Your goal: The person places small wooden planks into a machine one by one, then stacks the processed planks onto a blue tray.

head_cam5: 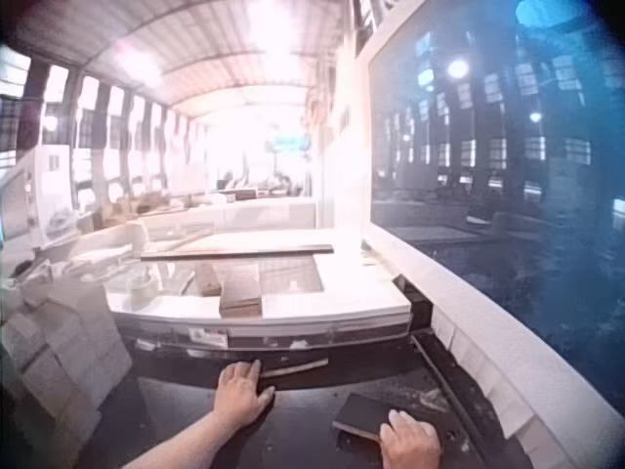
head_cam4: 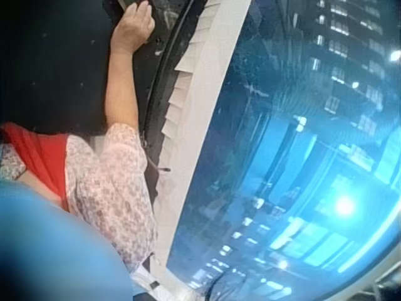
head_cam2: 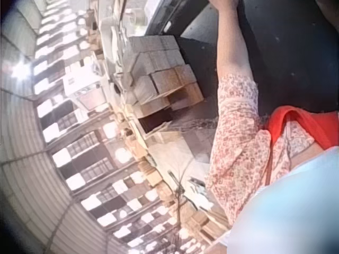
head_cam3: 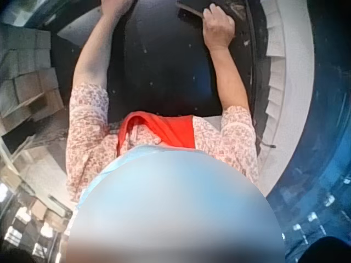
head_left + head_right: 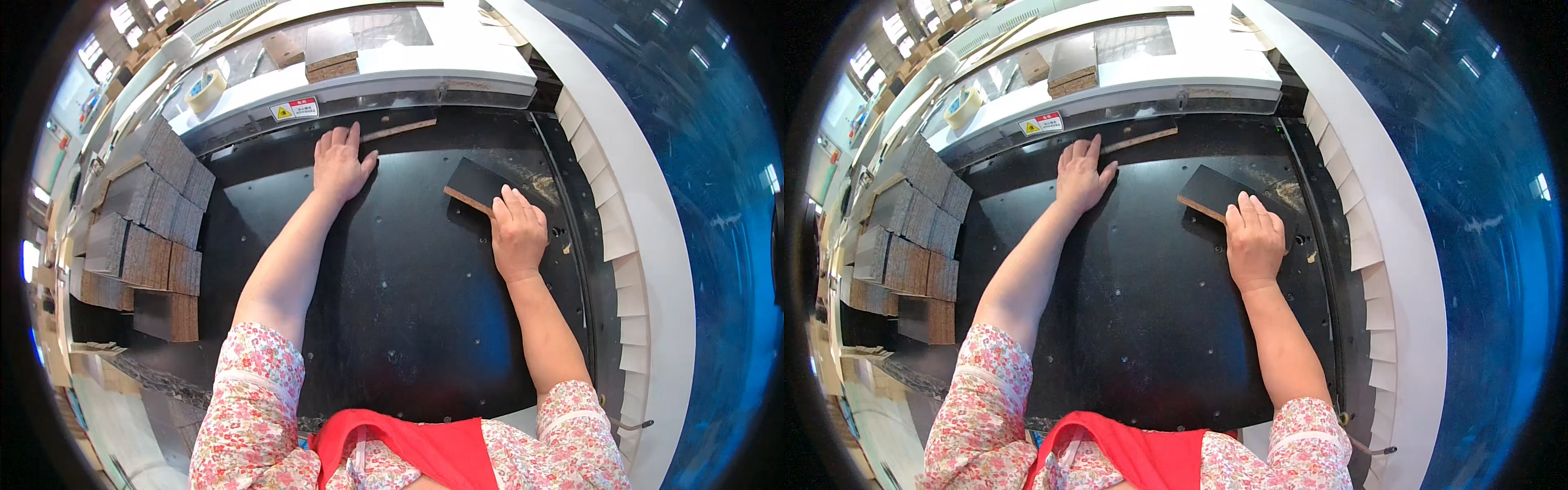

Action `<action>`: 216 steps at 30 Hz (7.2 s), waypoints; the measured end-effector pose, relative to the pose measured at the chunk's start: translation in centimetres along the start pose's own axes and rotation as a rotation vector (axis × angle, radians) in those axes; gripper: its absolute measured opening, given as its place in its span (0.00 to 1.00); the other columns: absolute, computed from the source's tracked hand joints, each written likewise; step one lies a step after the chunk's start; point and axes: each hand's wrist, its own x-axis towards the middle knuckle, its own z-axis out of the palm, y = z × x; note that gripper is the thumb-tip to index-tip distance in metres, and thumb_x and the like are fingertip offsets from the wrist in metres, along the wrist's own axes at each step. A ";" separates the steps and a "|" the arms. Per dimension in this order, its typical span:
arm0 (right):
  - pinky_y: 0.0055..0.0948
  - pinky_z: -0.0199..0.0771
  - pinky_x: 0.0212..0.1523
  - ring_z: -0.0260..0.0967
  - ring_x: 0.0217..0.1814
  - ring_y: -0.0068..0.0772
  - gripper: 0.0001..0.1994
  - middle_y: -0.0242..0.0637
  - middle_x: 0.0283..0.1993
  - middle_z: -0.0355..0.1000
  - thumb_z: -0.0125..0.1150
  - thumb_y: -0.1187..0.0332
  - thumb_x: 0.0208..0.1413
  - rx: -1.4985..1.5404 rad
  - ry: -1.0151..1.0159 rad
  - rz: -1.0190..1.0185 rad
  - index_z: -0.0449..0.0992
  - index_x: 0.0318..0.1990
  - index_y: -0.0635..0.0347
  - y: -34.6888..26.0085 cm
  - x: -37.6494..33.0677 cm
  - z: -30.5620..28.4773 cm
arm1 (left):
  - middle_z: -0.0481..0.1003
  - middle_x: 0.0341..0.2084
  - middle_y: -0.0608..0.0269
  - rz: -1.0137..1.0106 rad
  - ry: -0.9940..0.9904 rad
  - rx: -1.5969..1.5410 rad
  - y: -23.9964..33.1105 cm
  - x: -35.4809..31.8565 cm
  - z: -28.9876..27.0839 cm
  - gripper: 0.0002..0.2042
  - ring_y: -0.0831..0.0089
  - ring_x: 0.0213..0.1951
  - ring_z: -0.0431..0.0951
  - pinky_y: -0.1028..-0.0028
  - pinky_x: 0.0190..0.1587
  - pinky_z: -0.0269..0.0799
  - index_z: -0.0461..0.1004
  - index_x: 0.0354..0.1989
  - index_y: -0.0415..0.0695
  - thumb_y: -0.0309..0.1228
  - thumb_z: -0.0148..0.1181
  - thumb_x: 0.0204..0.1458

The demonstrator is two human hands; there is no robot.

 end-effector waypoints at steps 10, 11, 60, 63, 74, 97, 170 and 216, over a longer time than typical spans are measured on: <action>0.37 0.67 0.56 0.73 0.59 0.35 0.10 0.36 0.55 0.76 0.61 0.67 0.55 0.026 0.090 0.023 0.78 0.44 0.54 0.0 -0.1 1.1 | 0.72 0.44 0.55 0.075 0.210 -0.074 -0.5 -16.8 -6.9 0.16 0.53 0.58 0.69 0.55 0.60 0.63 0.77 0.47 0.42 0.30 0.65 0.48; 0.37 0.67 0.56 0.73 0.59 0.35 0.10 0.36 0.55 0.76 0.62 0.67 0.54 0.021 0.087 0.010 0.78 0.44 0.55 0.0 -0.2 1.2 | 0.72 0.50 0.52 0.079 0.220 -0.083 -0.5 -18.2 -7.7 0.16 0.51 0.62 0.67 0.55 0.64 0.62 0.76 0.48 0.41 0.28 0.64 0.50; 0.40 0.66 0.61 0.66 0.66 0.33 0.09 0.31 0.61 0.72 0.53 0.67 0.59 -0.007 -0.259 -0.139 0.78 0.44 0.50 9.3 5.6 6.4 | 0.72 0.45 0.55 -0.040 0.128 -0.163 -0.2 -24.7 -12.0 0.16 0.55 0.50 0.70 0.61 0.55 0.66 0.76 0.48 0.39 0.24 0.62 0.49; 0.39 0.66 0.59 0.61 0.67 0.32 0.12 0.28 0.59 0.71 0.52 0.66 0.61 -0.124 -0.523 -0.056 0.80 0.47 0.46 9.0 8.7 5.9 | 0.72 0.45 0.53 -0.054 0.132 -0.150 -0.5 -24.9 -12.2 0.16 0.54 0.50 0.70 0.61 0.55 0.66 0.76 0.48 0.39 0.23 0.62 0.48; 0.42 0.78 0.56 0.63 0.66 0.46 0.14 0.35 0.58 0.71 0.53 0.70 0.62 -0.195 -0.744 0.118 0.81 0.52 0.55 9.8 14.5 7.0 | 0.72 0.47 0.52 -0.084 0.086 -0.143 -0.5 -24.6 -12.2 0.18 0.52 0.51 0.70 0.60 0.55 0.67 0.76 0.48 0.39 0.23 0.64 0.46; 0.54 0.35 0.75 0.36 0.81 0.57 0.54 0.63 0.76 0.43 0.55 0.30 0.53 0.032 -0.651 0.821 0.55 0.70 0.75 4.8 15.2 10.5 | 0.72 0.47 0.52 -0.102 0.089 -0.179 -0.5 -24.4 -12.1 0.19 0.52 0.51 0.70 0.59 0.55 0.67 0.77 0.47 0.38 0.22 0.63 0.43; 0.58 0.49 0.71 0.44 0.80 0.42 0.34 0.41 0.76 0.52 0.69 0.41 0.46 0.487 -0.684 -0.719 0.75 0.56 0.56 -17.4 8.0 0.6 | 0.75 0.52 0.55 -0.075 0.109 -0.440 -2.9 -25.0 -11.2 0.14 0.56 0.56 0.74 0.62 0.58 0.71 0.79 0.44 0.42 0.31 0.67 0.49; 0.39 0.74 0.31 0.72 0.29 0.43 0.05 0.38 0.25 0.70 0.64 0.76 0.45 0.677 0.278 0.236 0.76 0.30 0.58 -1.7 -5.0 -8.2 | 0.81 0.36 0.47 0.102 -0.251 -0.014 31.8 2.3 -2.4 0.07 0.49 0.44 0.82 0.54 0.44 0.77 0.70 0.42 0.41 0.25 0.51 0.56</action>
